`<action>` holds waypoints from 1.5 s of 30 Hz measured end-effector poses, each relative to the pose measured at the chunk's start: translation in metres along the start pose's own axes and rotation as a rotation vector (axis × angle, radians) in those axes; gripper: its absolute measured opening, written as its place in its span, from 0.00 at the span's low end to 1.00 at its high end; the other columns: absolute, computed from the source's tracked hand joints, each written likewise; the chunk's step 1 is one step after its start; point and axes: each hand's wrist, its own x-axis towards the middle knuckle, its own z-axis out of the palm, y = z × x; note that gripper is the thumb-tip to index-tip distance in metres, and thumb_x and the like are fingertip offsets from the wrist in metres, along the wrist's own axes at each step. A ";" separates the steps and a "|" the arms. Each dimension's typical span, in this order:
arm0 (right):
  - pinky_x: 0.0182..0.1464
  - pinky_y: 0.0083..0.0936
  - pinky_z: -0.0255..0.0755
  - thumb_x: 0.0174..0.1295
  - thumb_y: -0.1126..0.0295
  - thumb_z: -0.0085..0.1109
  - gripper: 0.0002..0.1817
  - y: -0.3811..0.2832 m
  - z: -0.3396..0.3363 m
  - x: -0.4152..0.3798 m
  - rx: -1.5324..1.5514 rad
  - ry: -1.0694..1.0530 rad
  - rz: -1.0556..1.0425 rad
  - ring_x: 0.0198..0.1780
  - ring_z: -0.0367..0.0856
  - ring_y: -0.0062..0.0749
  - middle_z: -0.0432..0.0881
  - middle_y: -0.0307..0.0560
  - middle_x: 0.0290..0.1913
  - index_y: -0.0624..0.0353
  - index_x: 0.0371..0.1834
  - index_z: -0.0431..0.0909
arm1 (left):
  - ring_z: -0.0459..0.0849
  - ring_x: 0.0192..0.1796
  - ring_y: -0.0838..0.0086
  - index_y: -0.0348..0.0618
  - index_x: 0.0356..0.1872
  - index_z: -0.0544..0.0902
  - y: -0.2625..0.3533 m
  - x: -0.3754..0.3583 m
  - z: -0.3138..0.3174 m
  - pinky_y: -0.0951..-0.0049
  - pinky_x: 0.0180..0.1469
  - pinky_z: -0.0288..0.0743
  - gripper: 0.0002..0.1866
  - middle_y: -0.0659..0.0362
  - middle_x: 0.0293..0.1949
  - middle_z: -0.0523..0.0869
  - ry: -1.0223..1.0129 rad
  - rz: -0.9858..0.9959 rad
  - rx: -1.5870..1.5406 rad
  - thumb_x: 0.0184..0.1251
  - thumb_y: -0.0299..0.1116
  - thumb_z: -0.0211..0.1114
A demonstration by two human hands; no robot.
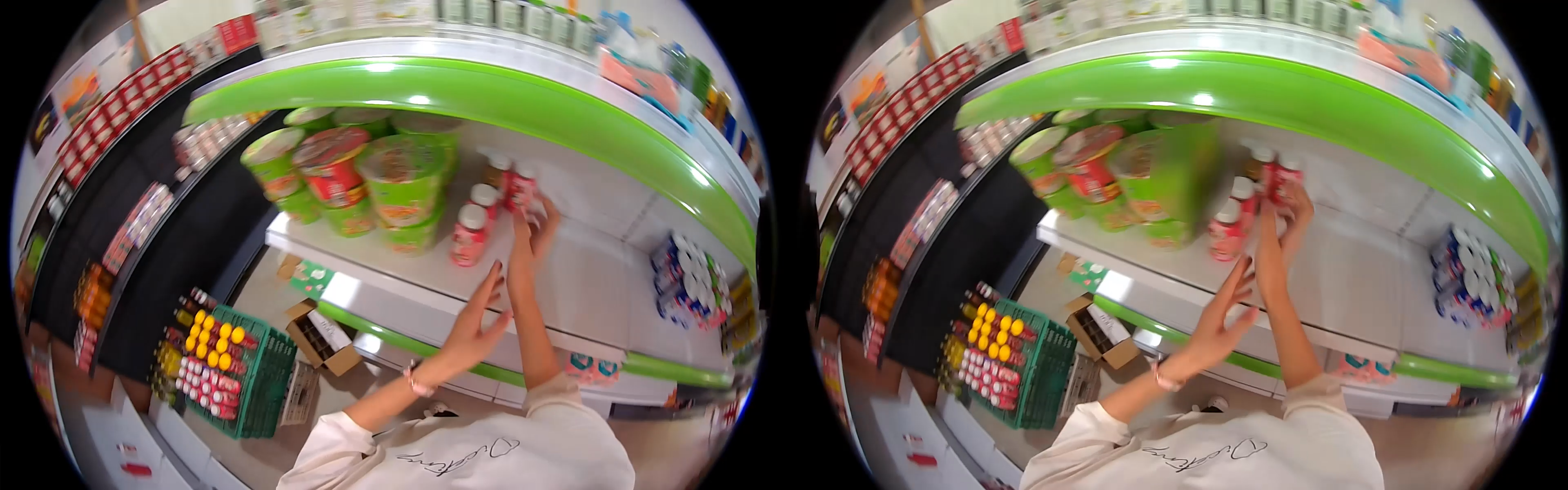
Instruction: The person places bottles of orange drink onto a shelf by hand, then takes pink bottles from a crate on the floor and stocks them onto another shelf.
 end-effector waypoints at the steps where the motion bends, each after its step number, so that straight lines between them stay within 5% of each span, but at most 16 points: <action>1: 0.57 0.27 0.63 0.64 0.75 0.55 0.19 -0.017 0.005 -0.033 0.073 -0.068 0.072 0.54 0.67 0.28 0.68 0.44 0.55 0.61 0.58 0.66 | 0.65 0.70 0.58 0.42 0.76 0.41 0.022 -0.019 -0.010 0.61 0.66 0.64 0.43 0.43 0.75 0.48 0.062 0.014 -0.019 0.66 0.25 0.59; 5: 0.49 0.23 0.67 0.63 0.76 0.54 0.10 -0.053 0.040 -0.168 0.210 -0.650 0.283 0.43 0.71 0.25 0.75 0.43 0.43 0.62 0.47 0.72 | 0.64 0.70 0.55 0.42 0.75 0.32 0.041 -0.119 -0.055 0.59 0.67 0.63 0.48 0.43 0.76 0.42 0.375 0.050 0.213 0.65 0.25 0.59; 7: 0.44 0.20 0.70 0.64 0.75 0.54 0.10 -0.073 0.057 -0.228 0.315 -0.933 0.688 0.40 0.73 0.22 0.76 0.41 0.41 0.61 0.48 0.72 | 0.65 0.67 0.56 0.33 0.74 0.43 0.042 -0.170 -0.076 0.59 0.65 0.63 0.44 0.45 0.72 0.48 0.563 -0.028 0.301 0.61 0.25 0.61; 10: 0.42 0.21 0.72 0.69 0.71 0.52 0.13 -0.087 0.073 -0.309 0.393 -1.253 0.625 0.41 0.75 0.20 0.77 0.41 0.41 0.60 0.54 0.69 | 0.65 0.65 0.57 0.36 0.73 0.50 0.054 -0.245 -0.100 0.59 0.65 0.64 0.40 0.47 0.69 0.53 0.823 -0.142 0.472 0.60 0.24 0.61; 12: 0.45 0.23 0.72 0.70 0.69 0.51 0.15 -0.094 0.085 -0.353 0.466 -1.419 0.689 0.42 0.76 0.23 0.77 0.42 0.41 0.59 0.57 0.67 | 0.72 0.56 0.59 0.40 0.63 0.70 0.057 -0.266 -0.113 0.62 0.56 0.69 0.24 0.49 0.57 0.69 1.114 -0.039 0.547 0.66 0.34 0.60; 14: 0.46 0.24 0.72 0.71 0.67 0.50 0.17 -0.113 0.103 -0.378 0.348 -1.632 0.772 0.44 0.77 0.24 0.78 0.43 0.42 0.59 0.59 0.65 | 0.66 0.64 0.59 0.39 0.70 0.58 0.078 -0.333 -0.134 0.62 0.64 0.66 0.35 0.47 0.70 0.52 0.916 -0.296 0.514 0.61 0.27 0.60; 15: 0.47 0.25 0.72 0.71 0.66 0.49 0.18 -0.122 0.114 -0.389 0.282 -1.739 0.808 0.44 0.77 0.25 0.78 0.44 0.43 0.59 0.60 0.64 | 0.63 0.67 0.58 0.40 0.68 0.63 0.091 -0.347 -0.141 0.60 0.66 0.63 0.31 0.47 0.70 0.52 0.949 -0.318 0.479 0.62 0.27 0.60; 19: 0.54 0.31 0.71 0.71 0.62 0.48 0.25 -0.145 0.161 -0.459 0.411 -1.901 0.547 0.55 0.76 0.35 0.74 0.52 0.56 0.60 0.67 0.59 | 0.56 0.72 0.55 0.42 0.71 0.59 0.123 -0.414 -0.180 0.56 0.72 0.52 0.35 0.45 0.72 0.49 0.927 -0.356 0.781 0.63 0.32 0.62; 22: 0.67 0.41 0.52 0.72 0.60 0.45 0.28 -0.181 0.190 -0.511 0.676 -1.784 0.339 0.71 0.48 0.52 0.50 0.56 0.70 0.56 0.72 0.55 | 0.51 0.74 0.53 0.42 0.74 0.50 0.138 -0.452 -0.195 0.56 0.72 0.51 0.41 0.43 0.73 0.47 1.200 -0.241 0.820 0.63 0.34 0.63; 23: 0.72 0.44 0.46 0.72 0.59 0.44 0.29 -0.195 0.198 -0.525 0.766 -1.744 0.269 0.76 0.39 0.57 0.42 0.57 0.75 0.55 0.73 0.53 | 0.44 0.76 0.48 0.33 0.73 0.43 0.151 -0.464 -0.199 0.54 0.73 0.48 0.46 0.40 0.74 0.41 1.206 -0.273 0.801 0.61 0.34 0.64; 26: 0.63 0.36 0.65 0.71 0.64 0.48 0.27 -0.243 0.210 -0.553 0.629 -1.743 0.183 0.64 0.71 0.40 0.69 0.52 0.65 0.60 0.70 0.57 | 0.42 0.76 0.50 0.33 0.74 0.40 0.166 -0.494 -0.200 0.56 0.73 0.47 0.49 0.41 0.75 0.34 1.399 -0.137 0.472 0.60 0.34 0.64; 32: 0.64 0.34 0.64 0.66 0.58 0.57 0.18 -0.238 0.214 -0.628 0.933 -2.379 0.976 0.64 0.70 0.34 0.78 0.45 0.58 0.62 0.49 0.79 | 0.57 0.73 0.52 0.50 0.76 0.50 0.180 -0.561 -0.199 0.59 0.64 0.62 0.44 0.42 0.76 0.40 1.316 -0.381 0.687 0.62 0.38 0.64; 35: 0.60 0.33 0.67 0.66 0.59 0.58 0.16 -0.254 0.235 -0.632 0.896 -2.605 0.980 0.60 0.72 0.34 0.78 0.47 0.54 0.63 0.45 0.80 | 0.68 0.62 0.55 0.41 0.64 0.73 0.187 -0.558 -0.207 0.58 0.63 0.63 0.29 0.48 0.59 0.74 1.606 -0.253 0.909 0.64 0.42 0.66; 37: 0.59 0.32 0.68 0.66 0.60 0.59 0.15 -0.267 0.243 -0.648 0.886 -2.646 1.036 0.58 0.73 0.34 0.80 0.48 0.50 0.62 0.43 0.81 | 0.61 0.70 0.54 0.50 0.76 0.52 0.181 -0.592 -0.215 0.62 0.64 0.62 0.41 0.42 0.76 0.41 1.475 -0.320 0.907 0.65 0.39 0.63; 41: 0.49 0.27 0.73 0.64 0.61 0.61 0.16 -0.293 0.262 -0.702 0.814 -2.577 1.024 0.44 0.80 0.28 0.83 0.45 0.40 0.65 0.43 0.81 | 0.60 0.71 0.54 0.48 0.75 0.53 0.200 -0.619 -0.240 0.62 0.66 0.60 0.39 0.43 0.76 0.44 1.586 -0.423 0.819 0.66 0.39 0.62; 45: 0.51 0.30 0.72 0.64 0.62 0.60 0.15 -0.287 0.281 -0.842 0.985 -2.335 1.009 0.48 0.78 0.32 0.81 0.48 0.45 0.63 0.43 0.80 | 0.60 0.70 0.55 0.47 0.75 0.53 0.248 -0.660 -0.300 0.62 0.65 0.61 0.39 0.43 0.75 0.46 1.640 -0.481 0.825 0.66 0.39 0.62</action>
